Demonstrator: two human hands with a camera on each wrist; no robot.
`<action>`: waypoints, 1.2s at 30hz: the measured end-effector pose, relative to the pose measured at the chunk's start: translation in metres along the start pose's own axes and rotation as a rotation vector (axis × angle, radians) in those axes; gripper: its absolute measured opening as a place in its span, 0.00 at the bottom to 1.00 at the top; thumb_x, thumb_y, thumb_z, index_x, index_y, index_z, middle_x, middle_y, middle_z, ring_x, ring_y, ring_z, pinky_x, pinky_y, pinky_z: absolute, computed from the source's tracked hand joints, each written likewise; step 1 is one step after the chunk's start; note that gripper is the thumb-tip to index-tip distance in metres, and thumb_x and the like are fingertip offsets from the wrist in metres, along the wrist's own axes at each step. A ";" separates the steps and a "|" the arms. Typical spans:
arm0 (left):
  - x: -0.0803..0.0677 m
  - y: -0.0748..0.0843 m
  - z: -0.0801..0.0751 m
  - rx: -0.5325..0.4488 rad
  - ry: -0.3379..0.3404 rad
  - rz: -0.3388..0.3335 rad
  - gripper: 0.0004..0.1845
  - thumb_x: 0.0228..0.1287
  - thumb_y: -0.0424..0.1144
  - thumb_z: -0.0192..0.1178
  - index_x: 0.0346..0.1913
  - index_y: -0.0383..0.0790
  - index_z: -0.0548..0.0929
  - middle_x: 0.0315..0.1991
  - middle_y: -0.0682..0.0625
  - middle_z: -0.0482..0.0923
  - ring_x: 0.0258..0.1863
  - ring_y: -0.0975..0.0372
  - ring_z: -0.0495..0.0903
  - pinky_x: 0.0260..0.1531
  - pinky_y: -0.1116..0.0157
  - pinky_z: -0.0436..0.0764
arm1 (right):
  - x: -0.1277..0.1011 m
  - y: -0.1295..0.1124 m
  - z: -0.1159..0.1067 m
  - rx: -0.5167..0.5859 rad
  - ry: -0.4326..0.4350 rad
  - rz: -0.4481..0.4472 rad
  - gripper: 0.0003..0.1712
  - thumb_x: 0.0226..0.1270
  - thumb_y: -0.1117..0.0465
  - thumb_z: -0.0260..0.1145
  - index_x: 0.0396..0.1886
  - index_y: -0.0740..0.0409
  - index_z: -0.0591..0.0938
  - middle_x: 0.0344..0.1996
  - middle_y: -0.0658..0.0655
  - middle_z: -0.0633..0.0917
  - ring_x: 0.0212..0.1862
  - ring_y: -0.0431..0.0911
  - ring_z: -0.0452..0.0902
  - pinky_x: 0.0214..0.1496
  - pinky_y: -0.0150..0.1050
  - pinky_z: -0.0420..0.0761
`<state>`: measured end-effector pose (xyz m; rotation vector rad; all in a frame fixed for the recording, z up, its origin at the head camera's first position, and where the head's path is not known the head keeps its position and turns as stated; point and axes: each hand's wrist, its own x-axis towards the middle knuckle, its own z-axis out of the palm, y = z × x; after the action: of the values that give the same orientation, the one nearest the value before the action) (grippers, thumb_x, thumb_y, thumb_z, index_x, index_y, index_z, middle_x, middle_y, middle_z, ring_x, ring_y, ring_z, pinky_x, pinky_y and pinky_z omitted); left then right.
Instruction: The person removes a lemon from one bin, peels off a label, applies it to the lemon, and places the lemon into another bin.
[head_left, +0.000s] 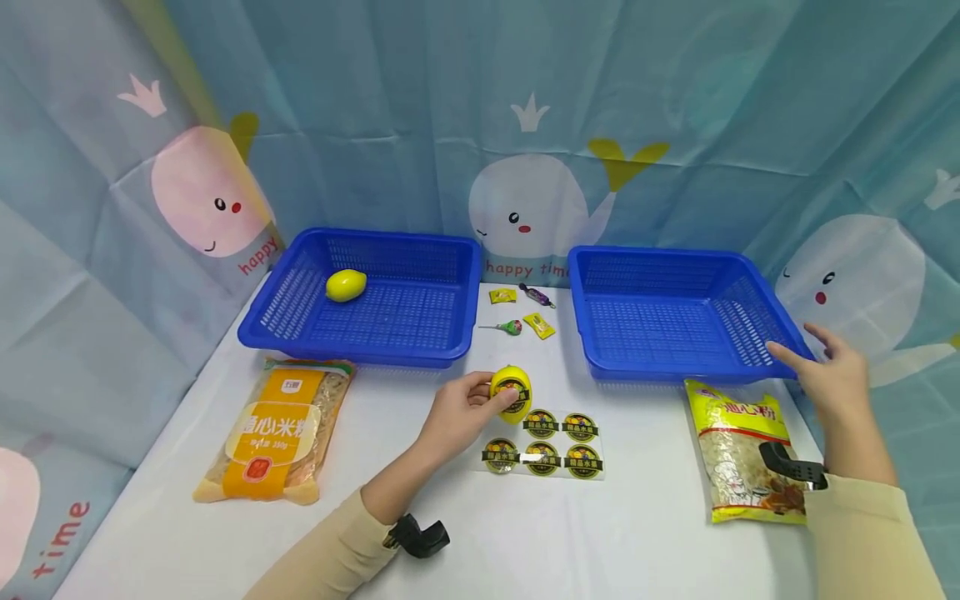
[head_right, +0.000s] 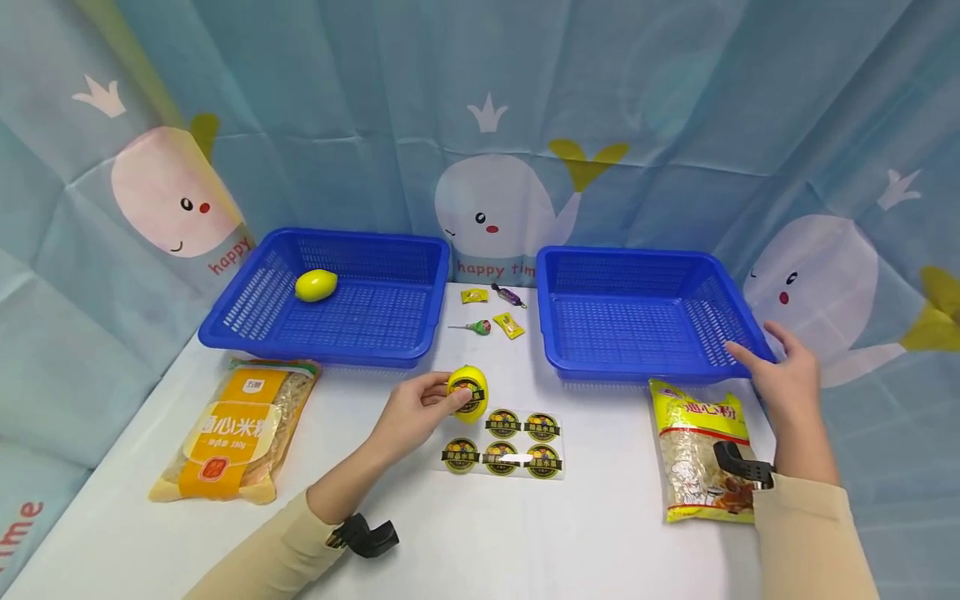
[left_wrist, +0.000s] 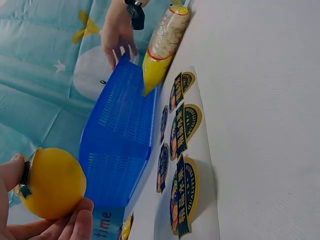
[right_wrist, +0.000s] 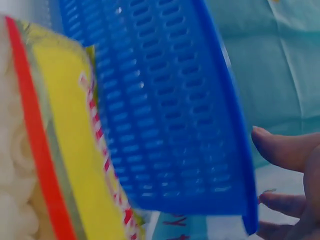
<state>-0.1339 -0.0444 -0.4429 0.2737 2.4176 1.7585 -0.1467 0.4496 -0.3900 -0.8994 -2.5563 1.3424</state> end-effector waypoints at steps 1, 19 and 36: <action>0.000 0.000 0.001 0.000 -0.004 0.002 0.29 0.62 0.56 0.69 0.57 0.37 0.83 0.40 0.50 0.88 0.37 0.64 0.84 0.41 0.66 0.84 | 0.002 0.003 0.000 0.001 -0.016 0.000 0.54 0.69 0.37 0.62 0.83 0.45 0.45 0.81 0.64 0.39 0.79 0.71 0.39 0.73 0.70 0.54; 0.057 0.048 0.042 0.043 -0.089 -0.091 0.36 0.61 0.67 0.64 0.60 0.42 0.81 0.51 0.52 0.85 0.40 0.64 0.86 0.42 0.63 0.85 | 0.006 0.019 -0.002 -0.057 -0.166 -0.050 0.57 0.73 0.35 0.54 0.80 0.54 0.30 0.78 0.72 0.35 0.77 0.76 0.35 0.71 0.72 0.50; 0.096 0.080 0.076 -0.111 -0.077 -0.181 0.34 0.62 0.64 0.65 0.56 0.36 0.83 0.39 0.46 0.88 0.34 0.60 0.89 0.44 0.63 0.86 | 0.003 0.018 -0.004 -0.143 -0.193 -0.035 0.57 0.73 0.31 0.51 0.79 0.53 0.28 0.76 0.76 0.34 0.75 0.79 0.34 0.68 0.77 0.48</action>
<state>-0.2061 0.0715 -0.3908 0.1036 2.2067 1.7598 -0.1396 0.4618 -0.4019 -0.7766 -2.8305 1.3103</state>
